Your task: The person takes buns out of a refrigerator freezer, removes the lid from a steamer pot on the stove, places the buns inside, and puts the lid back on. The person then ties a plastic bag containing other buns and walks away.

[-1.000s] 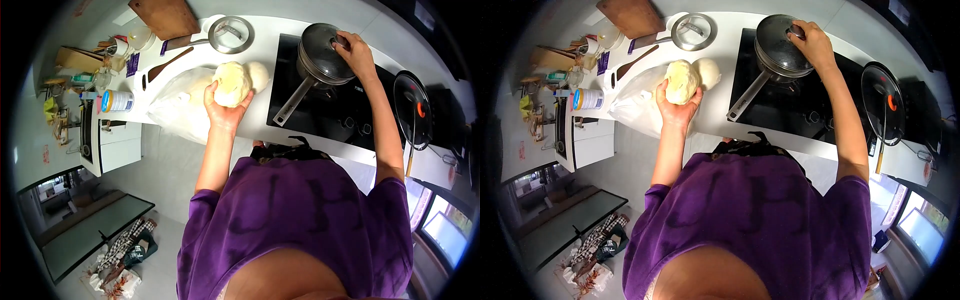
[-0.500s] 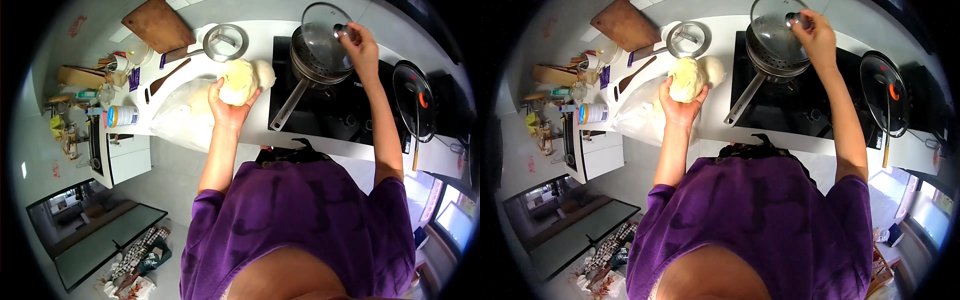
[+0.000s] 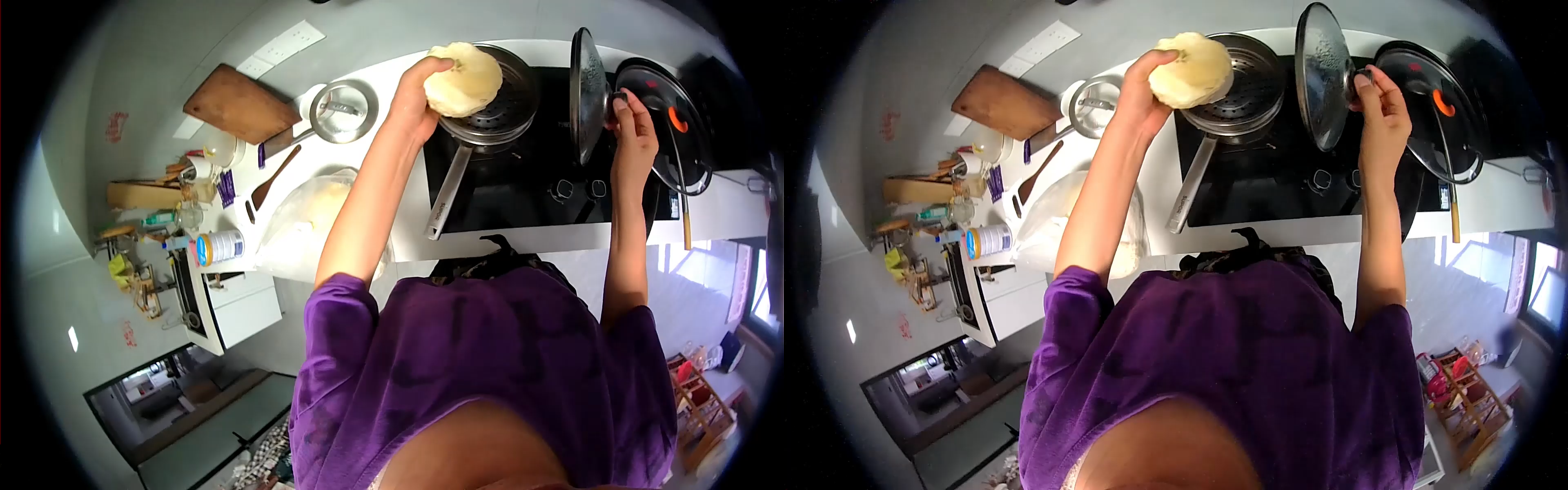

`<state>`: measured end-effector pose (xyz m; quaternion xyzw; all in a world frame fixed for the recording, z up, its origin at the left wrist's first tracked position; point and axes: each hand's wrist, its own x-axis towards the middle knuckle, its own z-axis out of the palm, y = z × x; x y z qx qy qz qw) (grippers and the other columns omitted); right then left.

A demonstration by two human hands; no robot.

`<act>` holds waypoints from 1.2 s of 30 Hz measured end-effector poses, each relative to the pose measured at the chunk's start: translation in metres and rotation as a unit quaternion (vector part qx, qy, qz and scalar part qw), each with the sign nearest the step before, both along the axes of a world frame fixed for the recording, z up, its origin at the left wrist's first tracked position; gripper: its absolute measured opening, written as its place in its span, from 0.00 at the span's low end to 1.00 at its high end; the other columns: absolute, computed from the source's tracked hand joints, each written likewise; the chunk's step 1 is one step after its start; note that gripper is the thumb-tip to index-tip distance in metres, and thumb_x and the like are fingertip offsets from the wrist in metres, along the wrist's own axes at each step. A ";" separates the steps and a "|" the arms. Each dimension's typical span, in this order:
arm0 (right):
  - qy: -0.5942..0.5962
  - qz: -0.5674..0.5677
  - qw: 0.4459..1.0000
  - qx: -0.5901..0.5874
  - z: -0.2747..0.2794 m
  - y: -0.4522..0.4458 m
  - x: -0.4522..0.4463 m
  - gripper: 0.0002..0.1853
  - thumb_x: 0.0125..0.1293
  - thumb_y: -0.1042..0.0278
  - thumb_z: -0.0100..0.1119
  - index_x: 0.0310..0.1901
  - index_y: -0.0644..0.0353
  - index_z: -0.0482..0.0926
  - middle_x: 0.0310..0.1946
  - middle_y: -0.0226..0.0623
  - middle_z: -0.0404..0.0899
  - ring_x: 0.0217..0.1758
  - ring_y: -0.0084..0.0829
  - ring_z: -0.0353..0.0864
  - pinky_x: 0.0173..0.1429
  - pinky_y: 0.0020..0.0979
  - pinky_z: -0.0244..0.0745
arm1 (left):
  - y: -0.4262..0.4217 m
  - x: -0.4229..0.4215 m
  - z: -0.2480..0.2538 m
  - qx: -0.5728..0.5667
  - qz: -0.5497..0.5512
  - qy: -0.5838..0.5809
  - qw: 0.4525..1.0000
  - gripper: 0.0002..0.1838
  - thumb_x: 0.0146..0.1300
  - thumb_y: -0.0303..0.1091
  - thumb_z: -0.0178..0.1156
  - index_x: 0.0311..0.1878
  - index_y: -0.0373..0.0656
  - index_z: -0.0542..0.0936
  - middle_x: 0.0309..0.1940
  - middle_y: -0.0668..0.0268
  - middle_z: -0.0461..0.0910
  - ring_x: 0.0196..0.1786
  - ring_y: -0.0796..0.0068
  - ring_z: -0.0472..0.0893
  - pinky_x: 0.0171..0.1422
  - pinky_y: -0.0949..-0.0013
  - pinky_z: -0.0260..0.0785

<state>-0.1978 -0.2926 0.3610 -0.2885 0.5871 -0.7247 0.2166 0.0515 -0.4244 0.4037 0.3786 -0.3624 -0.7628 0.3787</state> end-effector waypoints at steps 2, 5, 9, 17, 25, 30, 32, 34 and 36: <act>-0.006 0.003 1.000 -0.007 -0.007 0.012 -0.007 0.17 0.64 0.69 0.64 0.52 0.67 0.79 0.33 0.28 0.79 0.34 0.17 0.76 0.41 0.17 0.69 | -0.021 -0.021 -0.022 0.011 -0.047 -0.008 0.999 0.30 0.56 0.40 0.61 0.59 0.34 0.70 0.55 0.50 0.75 0.57 0.51 0.75 0.57 0.47 0.72; -0.002 -0.003 1.000 -0.005 -0.009 0.022 -0.011 0.17 0.65 0.70 0.63 0.53 0.67 0.78 0.34 0.27 0.79 0.35 0.16 0.76 0.41 0.17 0.71 | -0.046 -0.046 -0.045 0.018 -0.099 -0.032 0.994 0.30 0.57 0.41 0.59 0.61 0.35 0.69 0.57 0.47 0.73 0.58 0.46 0.75 0.55 0.41 0.75; -0.010 0.001 1.000 -0.020 -0.014 0.031 -0.020 0.16 0.65 0.73 0.63 0.53 0.67 0.77 0.34 0.25 0.78 0.35 0.14 0.76 0.40 0.17 0.72 | -0.057 -0.068 -0.042 0.015 -0.121 -0.041 0.992 0.31 0.58 0.42 0.57 0.62 0.34 0.67 0.58 0.46 0.73 0.58 0.44 0.76 0.55 0.41 0.76; -0.029 0.007 0.999 -0.025 -0.023 0.025 -0.025 0.17 0.64 0.73 0.64 0.54 0.67 0.77 0.29 0.21 0.73 0.32 0.11 0.72 0.38 0.15 0.70 | -0.070 -0.063 -0.045 -0.006 -0.092 -0.046 0.995 0.30 0.58 0.42 0.58 0.61 0.33 0.68 0.56 0.47 0.74 0.57 0.48 0.77 0.55 0.45 0.77; -0.019 0.022 0.999 -0.021 -0.029 0.017 -0.021 0.18 0.64 0.73 0.65 0.54 0.67 0.77 0.31 0.22 0.75 0.33 0.12 0.73 0.38 0.15 0.70 | -0.074 -0.028 -0.015 -0.165 -0.129 -0.291 0.933 0.26 0.54 0.41 0.63 0.52 0.31 0.77 0.42 0.54 0.83 0.44 0.60 0.84 0.49 0.64 0.77; -0.036 0.016 0.999 -0.013 -0.028 0.014 -0.015 0.18 0.64 0.73 0.65 0.54 0.67 0.77 0.31 0.22 0.75 0.32 0.11 0.72 0.38 0.15 0.70 | -0.086 -0.018 -0.037 -0.242 -0.150 -0.468 0.837 0.31 0.45 0.50 0.68 0.43 0.29 0.82 0.36 0.51 0.84 0.41 0.63 0.85 0.47 0.67 0.76; -0.028 0.017 0.999 -0.005 -0.029 0.014 -0.016 0.18 0.64 0.74 0.65 0.55 0.67 0.77 0.32 0.22 0.75 0.33 0.12 0.73 0.39 0.15 0.70 | -0.090 -0.023 -0.053 -0.272 -0.140 -0.506 0.807 0.32 0.45 0.51 0.68 0.43 0.29 0.81 0.40 0.49 0.83 0.44 0.60 0.84 0.51 0.65 0.75; -0.009 0.024 1.000 0.002 -0.035 0.017 -0.019 0.18 0.64 0.73 0.64 0.55 0.67 0.77 0.32 0.22 0.76 0.34 0.12 0.73 0.39 0.15 0.70 | -0.090 -0.030 -0.064 -0.272 -0.091 -0.485 0.826 0.30 0.48 0.47 0.68 0.46 0.28 0.77 0.41 0.49 0.82 0.43 0.61 0.83 0.49 0.65 0.75; -0.012 0.029 1.000 0.006 -0.035 0.018 -0.020 0.18 0.64 0.74 0.64 0.55 0.67 0.77 0.32 0.22 0.76 0.34 0.12 0.73 0.40 0.15 0.69 | -0.086 -0.038 -0.070 -0.275 -0.024 -0.440 0.855 0.28 0.54 0.39 0.68 0.51 0.26 0.73 0.39 0.51 0.80 0.38 0.64 0.83 0.43 0.66 0.77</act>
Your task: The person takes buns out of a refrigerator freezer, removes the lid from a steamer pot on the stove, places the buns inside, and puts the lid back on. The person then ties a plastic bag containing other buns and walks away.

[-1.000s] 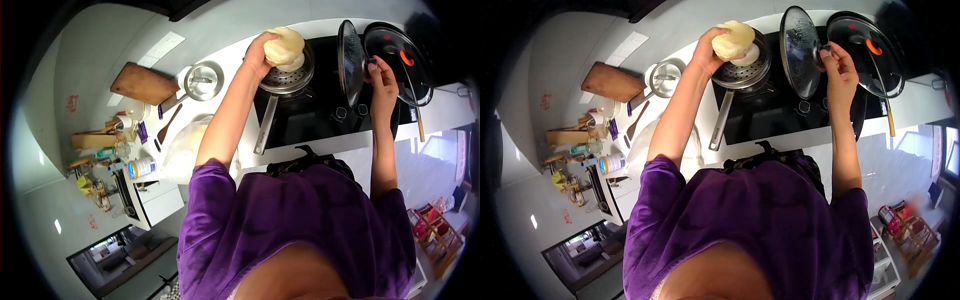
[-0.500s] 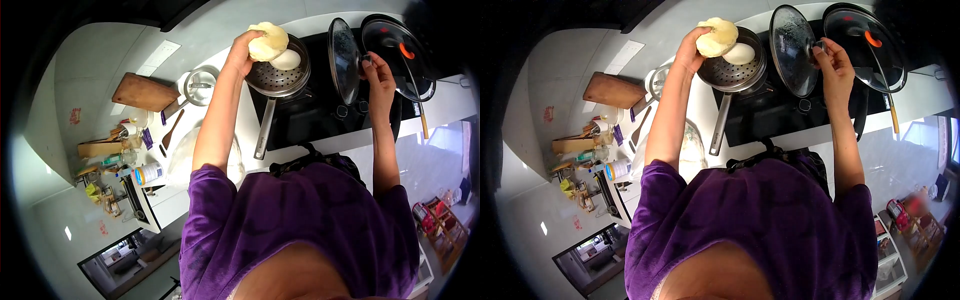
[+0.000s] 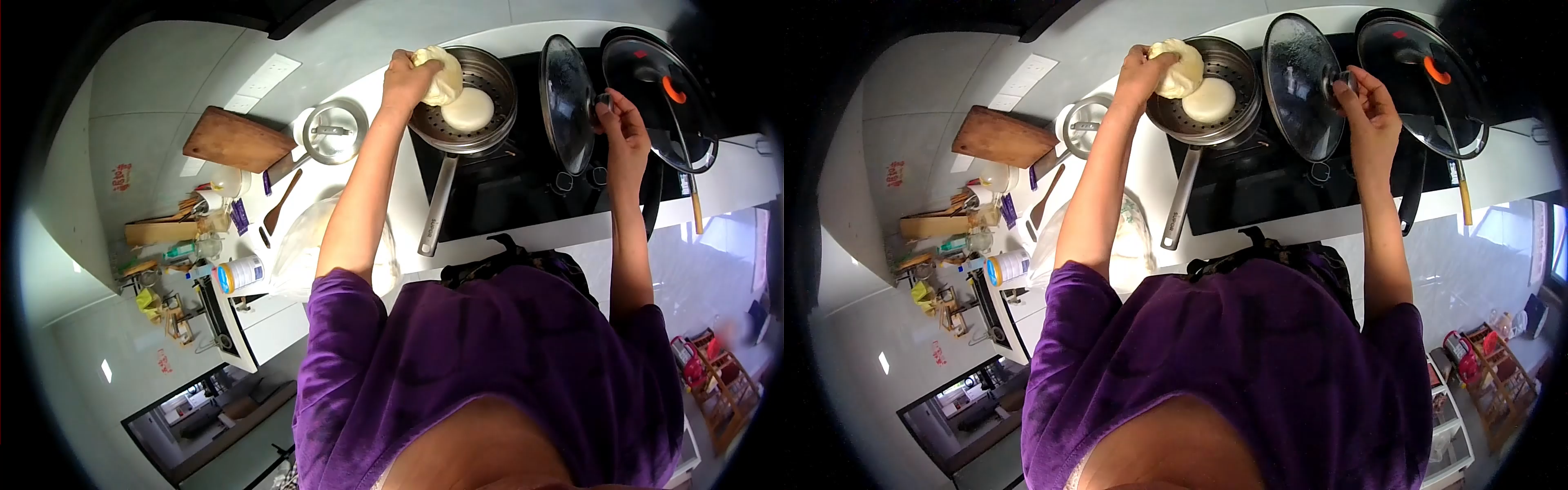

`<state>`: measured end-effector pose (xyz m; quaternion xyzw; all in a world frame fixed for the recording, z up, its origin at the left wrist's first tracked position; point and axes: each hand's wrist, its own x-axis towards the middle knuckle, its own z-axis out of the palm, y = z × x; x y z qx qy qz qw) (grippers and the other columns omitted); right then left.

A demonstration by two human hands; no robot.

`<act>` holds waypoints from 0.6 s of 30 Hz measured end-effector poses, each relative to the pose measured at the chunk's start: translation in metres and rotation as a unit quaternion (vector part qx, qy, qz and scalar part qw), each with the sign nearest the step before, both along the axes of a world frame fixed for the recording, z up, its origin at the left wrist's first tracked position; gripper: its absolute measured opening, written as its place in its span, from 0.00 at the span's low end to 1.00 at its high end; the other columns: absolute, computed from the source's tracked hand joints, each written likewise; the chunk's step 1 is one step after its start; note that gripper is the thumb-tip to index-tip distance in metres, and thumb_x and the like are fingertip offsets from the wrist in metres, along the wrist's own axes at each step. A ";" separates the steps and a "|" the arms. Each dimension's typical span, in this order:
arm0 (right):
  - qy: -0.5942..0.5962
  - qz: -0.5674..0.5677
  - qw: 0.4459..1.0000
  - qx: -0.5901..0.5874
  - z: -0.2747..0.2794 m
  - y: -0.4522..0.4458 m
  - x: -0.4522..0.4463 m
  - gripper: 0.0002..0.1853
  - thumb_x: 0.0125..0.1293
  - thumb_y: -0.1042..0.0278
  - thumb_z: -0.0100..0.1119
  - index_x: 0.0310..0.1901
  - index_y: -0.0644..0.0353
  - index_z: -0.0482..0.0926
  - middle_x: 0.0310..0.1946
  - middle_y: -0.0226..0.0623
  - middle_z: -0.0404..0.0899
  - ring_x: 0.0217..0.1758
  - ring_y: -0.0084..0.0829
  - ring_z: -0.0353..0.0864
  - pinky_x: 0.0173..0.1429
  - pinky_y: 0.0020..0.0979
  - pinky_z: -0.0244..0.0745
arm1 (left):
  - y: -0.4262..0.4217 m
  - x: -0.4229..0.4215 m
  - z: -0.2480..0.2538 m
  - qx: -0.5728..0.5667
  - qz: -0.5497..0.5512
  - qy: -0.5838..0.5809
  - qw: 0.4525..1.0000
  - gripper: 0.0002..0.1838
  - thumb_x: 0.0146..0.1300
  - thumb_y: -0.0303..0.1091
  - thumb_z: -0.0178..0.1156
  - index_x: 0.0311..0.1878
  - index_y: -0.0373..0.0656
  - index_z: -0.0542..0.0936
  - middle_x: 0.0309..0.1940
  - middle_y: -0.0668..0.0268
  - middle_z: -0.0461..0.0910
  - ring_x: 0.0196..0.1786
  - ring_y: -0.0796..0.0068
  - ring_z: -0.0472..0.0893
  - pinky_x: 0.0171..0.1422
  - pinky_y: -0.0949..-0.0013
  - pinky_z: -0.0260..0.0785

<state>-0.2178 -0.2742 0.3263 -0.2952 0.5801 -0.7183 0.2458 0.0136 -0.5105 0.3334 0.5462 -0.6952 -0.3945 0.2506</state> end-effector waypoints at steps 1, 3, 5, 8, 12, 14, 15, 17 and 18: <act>-0.002 0.002 1.000 0.002 0.001 0.001 0.001 0.18 0.64 0.74 0.65 0.55 0.67 0.76 0.32 0.22 0.76 0.34 0.12 0.74 0.40 0.14 0.69 | 0.002 -0.003 0.000 0.041 0.016 0.037 0.998 0.29 0.55 0.38 0.68 0.51 0.26 0.71 0.40 0.51 0.80 0.38 0.63 0.83 0.44 0.65 0.77; -0.018 0.000 1.000 -0.004 0.005 0.002 0.004 0.18 0.64 0.74 0.64 0.55 0.67 0.76 0.31 0.22 0.76 0.35 0.11 0.74 0.40 0.14 0.69 | 0.004 -0.008 0.000 0.122 0.048 0.110 0.985 0.29 0.56 0.37 0.68 0.53 0.26 0.69 0.41 0.49 0.79 0.39 0.62 0.82 0.46 0.63 0.77; -0.015 0.005 1.000 -0.001 0.002 0.003 0.003 0.18 0.65 0.73 0.63 0.55 0.66 0.77 0.33 0.23 0.76 0.35 0.13 0.74 0.41 0.16 0.69 | 0.005 -0.008 -0.004 0.154 0.040 0.091 0.983 0.30 0.60 0.42 0.66 0.53 0.24 0.69 0.43 0.48 0.79 0.35 0.60 0.84 0.39 0.66 0.81; -0.001 0.012 1.000 0.000 -0.008 0.008 -0.003 0.17 0.66 0.71 0.62 0.56 0.64 0.77 0.36 0.24 0.77 0.35 0.15 0.74 0.41 0.17 0.69 | 0.016 -0.011 0.000 0.189 0.015 0.037 0.981 0.26 0.65 0.47 0.61 0.41 0.25 0.77 0.31 0.50 0.83 0.19 0.64 0.82 0.25 0.72 0.77; -0.021 0.003 1.000 -0.023 0.000 0.007 -0.001 0.18 0.64 0.74 0.64 0.55 0.67 0.76 0.33 0.23 0.77 0.34 0.12 0.74 0.39 0.14 0.69 | 0.029 -0.013 0.028 0.140 -0.048 -0.188 0.971 0.27 0.63 0.52 0.61 0.39 0.29 0.79 0.31 0.51 0.83 0.26 0.60 0.85 0.31 0.65 0.79; -0.022 -0.001 1.000 -0.019 0.001 0.007 0.000 0.18 0.64 0.74 0.65 0.55 0.67 0.76 0.34 0.23 0.78 0.34 0.12 0.74 0.38 0.14 0.69 | 0.031 -0.006 0.019 -0.081 -0.073 -0.290 0.951 0.31 0.63 0.58 0.59 0.38 0.31 0.80 0.32 0.52 0.84 0.32 0.57 0.85 0.38 0.61 0.79; -0.022 -0.002 1.000 -0.015 0.001 0.007 0.000 0.18 0.64 0.73 0.65 0.55 0.67 0.76 0.34 0.23 0.78 0.34 0.12 0.74 0.38 0.14 0.69 | 0.032 -0.003 0.017 -0.190 -0.084 -0.335 0.919 0.32 0.62 0.61 0.58 0.38 0.32 0.80 0.33 0.52 0.84 0.35 0.55 0.85 0.41 0.59 0.78; -0.016 0.002 1.000 -0.013 -0.001 0.006 -0.002 0.18 0.64 0.73 0.65 0.55 0.66 0.77 0.34 0.23 0.78 0.35 0.12 0.75 0.38 0.14 0.69 | 0.057 -0.004 0.046 -0.148 -0.113 -0.356 0.916 0.40 0.58 0.72 0.54 0.39 0.35 0.81 0.35 0.51 0.84 0.41 0.52 0.84 0.46 0.56 0.76; -0.011 0.006 1.000 -0.016 -0.005 0.007 -0.004 0.18 0.64 0.73 0.65 0.55 0.66 0.77 0.35 0.24 0.78 0.35 0.12 0.75 0.38 0.14 0.69 | 0.066 -0.005 0.052 -0.139 -0.127 -0.380 0.906 0.41 0.56 0.73 0.54 0.38 0.35 0.82 0.35 0.52 0.84 0.40 0.52 0.84 0.45 0.57 0.76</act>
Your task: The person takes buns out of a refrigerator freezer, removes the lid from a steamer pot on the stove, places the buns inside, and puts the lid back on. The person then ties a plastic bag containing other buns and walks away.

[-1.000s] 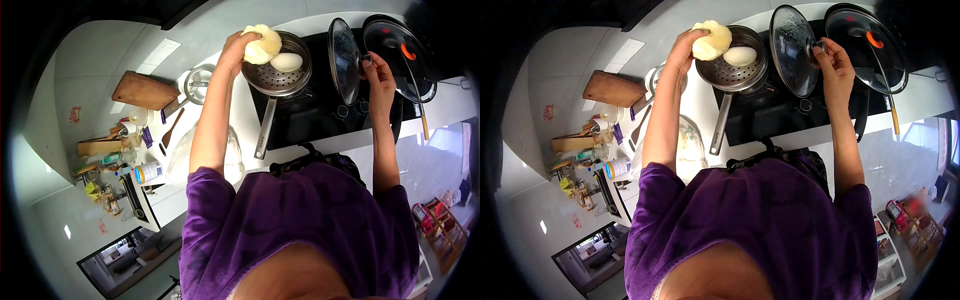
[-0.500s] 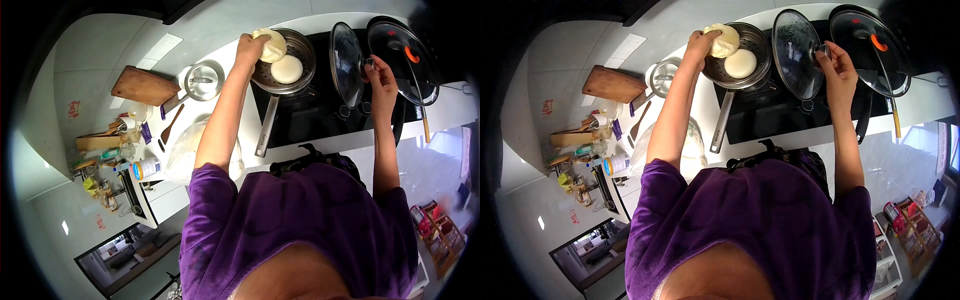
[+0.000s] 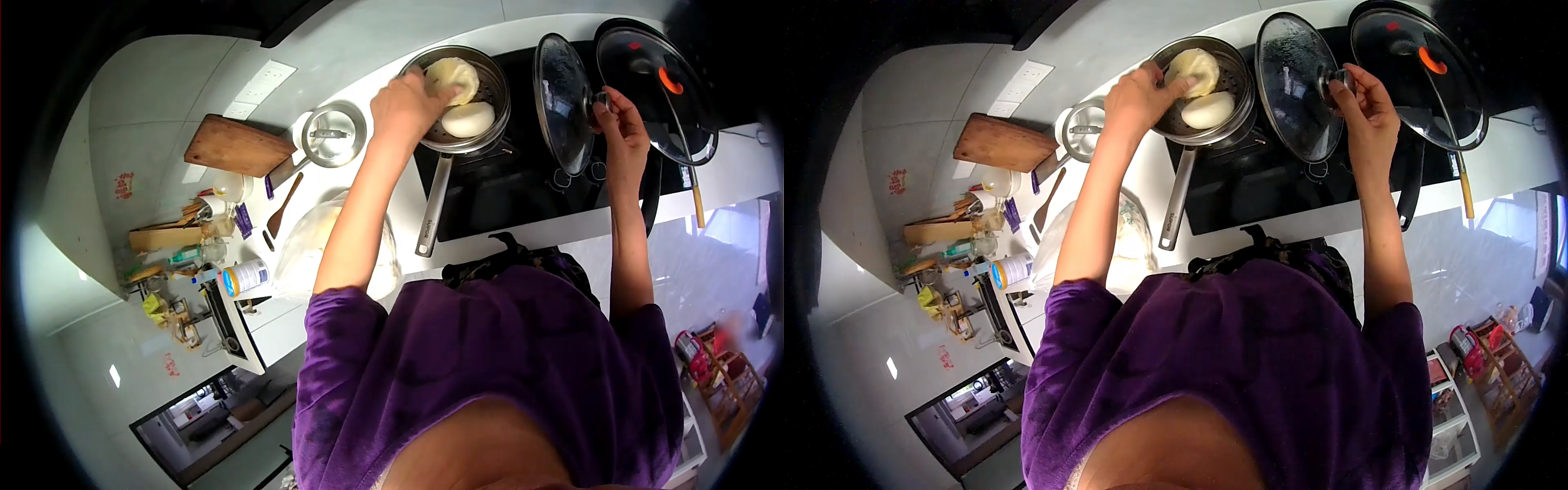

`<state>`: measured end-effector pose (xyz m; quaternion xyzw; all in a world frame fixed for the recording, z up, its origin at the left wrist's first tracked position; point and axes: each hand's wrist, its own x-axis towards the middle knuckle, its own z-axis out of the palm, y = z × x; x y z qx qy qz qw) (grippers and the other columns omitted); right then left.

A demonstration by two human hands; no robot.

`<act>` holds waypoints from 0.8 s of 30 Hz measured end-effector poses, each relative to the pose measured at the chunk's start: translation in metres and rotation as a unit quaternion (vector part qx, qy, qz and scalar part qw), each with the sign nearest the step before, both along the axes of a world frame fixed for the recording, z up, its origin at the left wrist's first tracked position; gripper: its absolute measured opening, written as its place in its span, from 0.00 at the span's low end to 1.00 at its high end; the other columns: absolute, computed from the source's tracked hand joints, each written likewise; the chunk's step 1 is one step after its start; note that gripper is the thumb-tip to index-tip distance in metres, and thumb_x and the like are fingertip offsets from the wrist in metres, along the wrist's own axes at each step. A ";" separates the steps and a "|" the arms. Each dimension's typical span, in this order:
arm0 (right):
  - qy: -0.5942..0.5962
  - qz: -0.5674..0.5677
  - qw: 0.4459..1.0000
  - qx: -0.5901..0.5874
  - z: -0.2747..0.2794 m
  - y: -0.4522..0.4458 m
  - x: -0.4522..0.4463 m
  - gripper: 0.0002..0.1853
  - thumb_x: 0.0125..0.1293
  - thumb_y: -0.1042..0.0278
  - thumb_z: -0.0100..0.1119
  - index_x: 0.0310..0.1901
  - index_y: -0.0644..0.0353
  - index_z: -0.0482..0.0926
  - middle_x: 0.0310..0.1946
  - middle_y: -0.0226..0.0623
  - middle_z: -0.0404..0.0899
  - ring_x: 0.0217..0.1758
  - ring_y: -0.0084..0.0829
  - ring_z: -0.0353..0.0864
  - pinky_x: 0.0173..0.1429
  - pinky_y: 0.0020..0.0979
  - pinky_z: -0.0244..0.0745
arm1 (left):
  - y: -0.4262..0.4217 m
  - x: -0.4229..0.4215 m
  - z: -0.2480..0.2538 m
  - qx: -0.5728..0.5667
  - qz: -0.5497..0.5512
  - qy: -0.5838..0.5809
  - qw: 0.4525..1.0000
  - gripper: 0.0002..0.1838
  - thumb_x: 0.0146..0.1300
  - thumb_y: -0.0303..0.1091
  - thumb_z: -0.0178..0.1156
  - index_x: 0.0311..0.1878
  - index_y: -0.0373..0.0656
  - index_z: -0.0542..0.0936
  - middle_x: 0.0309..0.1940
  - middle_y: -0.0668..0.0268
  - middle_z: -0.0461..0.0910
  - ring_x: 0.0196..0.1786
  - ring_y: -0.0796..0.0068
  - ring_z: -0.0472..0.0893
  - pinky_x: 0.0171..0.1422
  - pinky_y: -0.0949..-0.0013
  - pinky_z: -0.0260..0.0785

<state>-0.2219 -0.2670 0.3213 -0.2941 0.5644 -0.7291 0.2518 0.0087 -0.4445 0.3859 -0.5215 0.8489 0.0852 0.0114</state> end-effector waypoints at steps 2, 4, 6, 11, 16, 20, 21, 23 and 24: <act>0.009 0.004 1.000 0.005 -0.004 0.001 -0.001 0.18 0.65 0.72 0.64 0.55 0.65 0.77 0.37 0.25 0.78 0.36 0.13 0.75 0.40 0.16 0.70 | 0.017 -0.006 0.013 0.068 -0.004 -0.055 0.996 0.44 0.52 0.78 0.54 0.39 0.36 0.82 0.35 0.52 0.84 0.39 0.55 0.85 0.44 0.57 0.76; 0.020 0.005 1.000 0.018 -0.004 0.001 0.000 0.16 0.68 0.70 0.60 0.56 0.62 0.78 0.39 0.26 0.77 0.37 0.16 0.75 0.42 0.18 0.70 | 0.032 -0.012 0.006 0.058 -0.013 -0.086 0.995 0.44 0.52 0.77 0.54 0.41 0.36 0.82 0.36 0.53 0.84 0.41 0.58 0.85 0.45 0.60 0.76; 0.023 0.003 0.999 0.023 -0.001 0.001 0.002 0.16 0.68 0.70 0.60 0.56 0.62 0.78 0.39 0.26 0.77 0.37 0.16 0.75 0.42 0.18 0.70 | 0.039 -0.017 -0.002 0.051 -0.026 -0.089 0.994 0.43 0.53 0.74 0.57 0.45 0.36 0.80 0.37 0.53 0.84 0.44 0.58 0.84 0.48 0.62 0.75; 0.020 0.009 1.000 0.019 -0.002 -0.001 0.002 0.16 0.68 0.70 0.61 0.56 0.62 0.78 0.39 0.26 0.77 0.38 0.16 0.76 0.42 0.18 0.71 | 0.029 -0.012 -0.017 0.075 -0.032 -0.062 0.995 0.38 0.52 0.63 0.66 0.52 0.36 0.76 0.40 0.53 0.84 0.48 0.56 0.83 0.54 0.62 0.73; 0.026 0.010 0.999 0.027 -0.005 -0.001 0.004 0.16 0.67 0.71 0.62 0.55 0.62 0.78 0.39 0.25 0.77 0.38 0.15 0.76 0.41 0.17 0.70 | 0.009 0.011 -0.021 0.089 -0.056 -0.034 0.994 0.25 0.52 0.46 0.68 0.48 0.41 0.77 0.44 0.52 0.83 0.53 0.54 0.80 0.56 0.59 0.71; 0.011 0.031 0.999 -0.012 0.001 -0.007 0.008 0.17 0.63 0.75 0.66 0.53 0.65 0.78 0.36 0.24 0.78 0.37 0.13 0.75 0.41 0.15 0.69 | 0.008 0.024 -0.029 0.010 -0.105 0.002 0.994 0.17 0.52 0.27 0.61 0.48 0.39 0.77 0.45 0.53 0.80 0.54 0.55 0.77 0.58 0.59 0.69; 0.009 0.036 0.999 -0.014 0.006 -0.012 0.011 0.17 0.62 0.75 0.66 0.53 0.66 0.78 0.36 0.25 0.78 0.37 0.13 0.75 0.41 0.15 0.69 | 0.012 0.027 -0.027 -0.021 -0.128 0.008 0.992 0.16 0.53 0.25 0.58 0.47 0.37 0.77 0.45 0.53 0.80 0.53 0.54 0.77 0.58 0.59 0.68; 0.034 0.050 0.998 -0.022 0.009 -0.022 0.014 0.17 0.62 0.76 0.67 0.52 0.66 0.78 0.36 0.25 0.78 0.38 0.14 0.75 0.42 0.16 0.69 | 0.019 0.030 -0.027 -0.087 -0.112 0.021 0.990 0.15 0.51 0.23 0.58 0.44 0.38 0.78 0.44 0.55 0.78 0.52 0.55 0.75 0.58 0.59 0.65; 0.063 0.059 0.996 -0.027 0.006 -0.028 0.014 0.17 0.61 0.76 0.67 0.52 0.66 0.78 0.36 0.26 0.78 0.38 0.15 0.75 0.43 0.16 0.69 | 0.021 0.032 -0.027 -0.119 -0.102 0.028 0.987 0.14 0.50 0.23 0.58 0.43 0.38 0.79 0.44 0.57 0.77 0.52 0.56 0.73 0.58 0.59 0.63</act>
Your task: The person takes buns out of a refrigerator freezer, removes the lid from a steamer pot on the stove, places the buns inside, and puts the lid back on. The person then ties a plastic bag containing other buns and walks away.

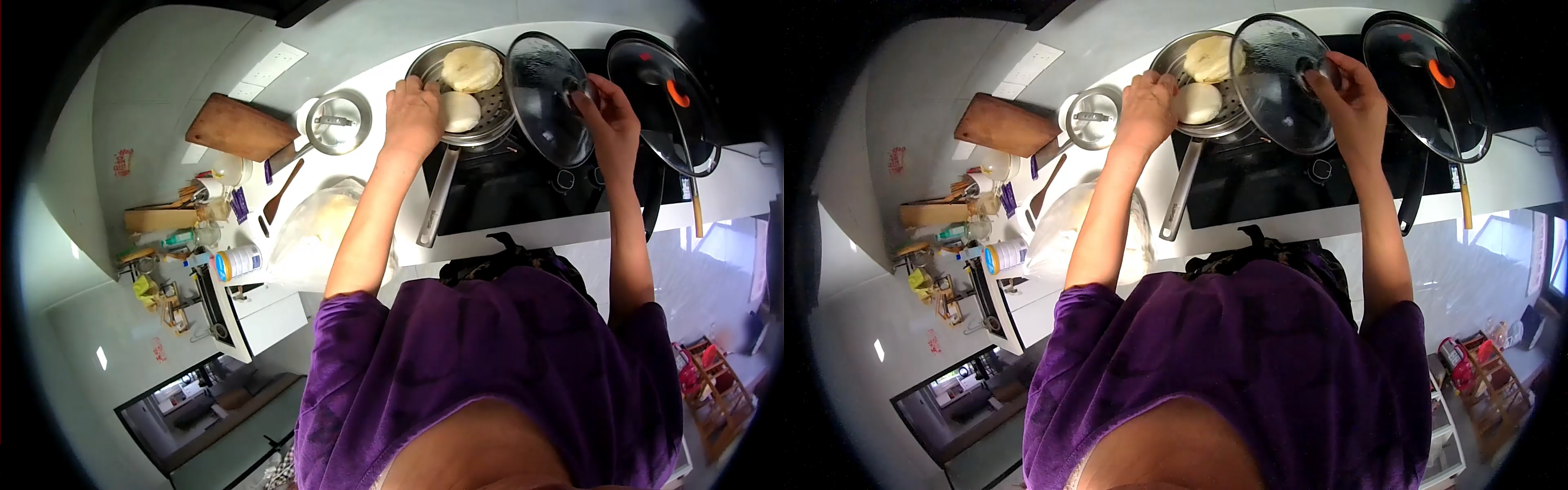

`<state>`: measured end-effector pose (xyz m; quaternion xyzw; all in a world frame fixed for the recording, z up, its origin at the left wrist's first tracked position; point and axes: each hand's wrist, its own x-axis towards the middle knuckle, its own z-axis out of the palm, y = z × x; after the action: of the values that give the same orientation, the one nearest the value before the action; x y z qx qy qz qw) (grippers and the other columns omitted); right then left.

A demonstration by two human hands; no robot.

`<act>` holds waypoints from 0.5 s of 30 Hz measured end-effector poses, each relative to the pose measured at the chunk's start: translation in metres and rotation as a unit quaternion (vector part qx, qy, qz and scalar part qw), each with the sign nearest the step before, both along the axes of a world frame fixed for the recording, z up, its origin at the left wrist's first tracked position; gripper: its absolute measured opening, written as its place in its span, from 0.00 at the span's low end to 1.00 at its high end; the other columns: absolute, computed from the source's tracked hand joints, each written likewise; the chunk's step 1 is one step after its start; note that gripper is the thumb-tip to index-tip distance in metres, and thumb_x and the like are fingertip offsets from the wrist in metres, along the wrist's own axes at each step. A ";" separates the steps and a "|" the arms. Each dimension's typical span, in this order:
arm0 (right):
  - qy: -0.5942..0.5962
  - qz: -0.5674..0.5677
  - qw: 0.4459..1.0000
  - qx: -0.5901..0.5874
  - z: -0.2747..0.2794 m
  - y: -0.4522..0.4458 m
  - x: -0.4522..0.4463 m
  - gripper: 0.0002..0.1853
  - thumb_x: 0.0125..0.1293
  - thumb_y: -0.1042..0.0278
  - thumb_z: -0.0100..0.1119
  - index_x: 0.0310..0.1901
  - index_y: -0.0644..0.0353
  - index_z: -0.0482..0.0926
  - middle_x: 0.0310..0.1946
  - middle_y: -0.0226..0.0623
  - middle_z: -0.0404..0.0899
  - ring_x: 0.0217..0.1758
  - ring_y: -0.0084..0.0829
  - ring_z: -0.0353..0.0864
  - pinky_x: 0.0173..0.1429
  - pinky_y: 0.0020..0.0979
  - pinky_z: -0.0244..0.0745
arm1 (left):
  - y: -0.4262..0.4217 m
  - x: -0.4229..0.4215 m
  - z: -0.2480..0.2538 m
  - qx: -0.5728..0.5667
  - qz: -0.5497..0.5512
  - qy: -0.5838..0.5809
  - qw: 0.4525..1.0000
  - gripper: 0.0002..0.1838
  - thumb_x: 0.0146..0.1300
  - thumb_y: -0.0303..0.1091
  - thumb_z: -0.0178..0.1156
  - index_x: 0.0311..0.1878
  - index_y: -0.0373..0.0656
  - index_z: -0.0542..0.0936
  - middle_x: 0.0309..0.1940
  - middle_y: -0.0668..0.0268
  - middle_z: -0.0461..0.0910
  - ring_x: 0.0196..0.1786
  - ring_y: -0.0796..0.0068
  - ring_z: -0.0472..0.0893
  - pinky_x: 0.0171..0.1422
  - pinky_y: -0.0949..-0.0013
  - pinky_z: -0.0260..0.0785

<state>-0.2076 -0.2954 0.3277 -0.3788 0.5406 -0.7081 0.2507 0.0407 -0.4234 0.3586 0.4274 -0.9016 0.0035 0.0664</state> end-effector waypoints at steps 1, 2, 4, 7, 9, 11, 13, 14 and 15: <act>0.029 0.010 0.999 -0.007 -0.001 -0.007 0.001 0.17 0.61 0.76 0.68 0.51 0.66 0.79 0.36 0.26 0.78 0.39 0.15 0.75 0.44 0.16 0.70 | 0.001 0.002 0.002 -0.002 0.009 0.050 0.999 0.13 0.50 0.22 0.58 0.42 0.39 0.79 0.43 0.57 0.77 0.51 0.56 0.73 0.58 0.59 0.63; 0.096 -0.001 0.995 -0.010 -0.001 -0.014 0.003 0.18 0.58 0.73 0.71 0.50 0.65 0.80 0.36 0.29 0.79 0.37 0.17 0.76 0.42 0.18 0.72 | 0.000 0.005 0.005 -0.005 0.019 0.101 0.995 0.13 0.49 0.21 0.58 0.40 0.39 0.80 0.43 0.58 0.76 0.51 0.57 0.73 0.57 0.59 0.62; 0.166 0.012 0.986 0.028 0.013 -0.026 0.016 0.20 0.56 0.70 0.73 0.49 0.64 0.80 0.35 0.31 0.80 0.35 0.19 0.77 0.41 0.20 0.74 | 0.001 0.017 0.005 -0.018 0.045 0.181 0.982 0.12 0.49 0.19 0.58 0.38 0.41 0.80 0.43 0.58 0.76 0.51 0.57 0.72 0.57 0.59 0.62; 0.290 0.024 0.955 0.057 0.022 -0.049 0.033 0.22 0.53 0.62 0.74 0.48 0.61 0.81 0.36 0.36 0.82 0.33 0.27 0.82 0.41 0.27 0.78 | 0.008 0.042 0.004 0.010 0.103 0.230 0.968 0.10 0.50 0.19 0.58 0.36 0.43 0.80 0.43 0.59 0.77 0.53 0.57 0.73 0.57 0.57 0.61; 0.309 0.049 0.947 0.073 0.027 -0.062 0.049 0.21 0.54 0.61 0.74 0.48 0.61 0.81 0.37 0.37 0.82 0.34 0.28 0.82 0.42 0.27 0.79 | 0.014 0.066 -0.008 0.003 0.124 0.277 0.953 0.07 0.52 0.21 0.59 0.35 0.42 0.80 0.39 0.58 0.79 0.47 0.57 0.77 0.52 0.58 0.65; 0.342 0.069 0.934 0.083 0.028 -0.073 0.062 0.21 0.54 0.61 0.73 0.47 0.61 0.81 0.37 0.37 0.81 0.35 0.29 0.82 0.43 0.28 0.79 | 0.030 0.092 -0.017 0.025 0.166 0.307 0.937 0.06 0.55 0.22 0.60 0.36 0.40 0.81 0.38 0.58 0.80 0.42 0.59 0.79 0.47 0.62 0.69; 0.370 0.088 0.920 0.093 0.027 -0.087 0.074 0.20 0.55 0.61 0.72 0.47 0.60 0.81 0.37 0.37 0.81 0.36 0.30 0.82 0.44 0.29 0.79 | 0.048 0.117 -0.031 0.021 0.202 0.334 0.920 0.04 0.57 0.23 0.60 0.36 0.39 0.80 0.33 0.60 0.81 0.36 0.67 0.80 0.40 0.67 0.70; 0.382 0.097 0.914 0.099 0.024 -0.093 0.078 0.20 0.55 0.60 0.72 0.47 0.60 0.81 0.37 0.37 0.81 0.36 0.31 0.83 0.45 0.29 0.79 | 0.058 0.130 -0.038 0.042 0.225 0.347 0.909 0.04 0.57 0.23 0.60 0.36 0.38 0.80 0.32 0.61 0.81 0.35 0.69 0.80 0.40 0.68 0.70; 0.394 0.106 0.907 0.104 0.022 -0.098 0.082 0.20 0.55 0.60 0.72 0.47 0.60 0.81 0.37 0.37 0.81 0.37 0.32 0.83 0.46 0.30 0.78 | 0.067 0.142 -0.045 0.063 0.246 0.361 0.897 0.03 0.58 0.23 0.60 0.36 0.38 0.80 0.31 0.62 0.82 0.34 0.71 0.80 0.40 0.69 0.70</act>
<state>-0.1256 -0.3937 0.3494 -0.6536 0.6230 -0.4100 0.1288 0.1828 -0.3562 0.3132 0.6112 -0.6800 -0.1912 0.3571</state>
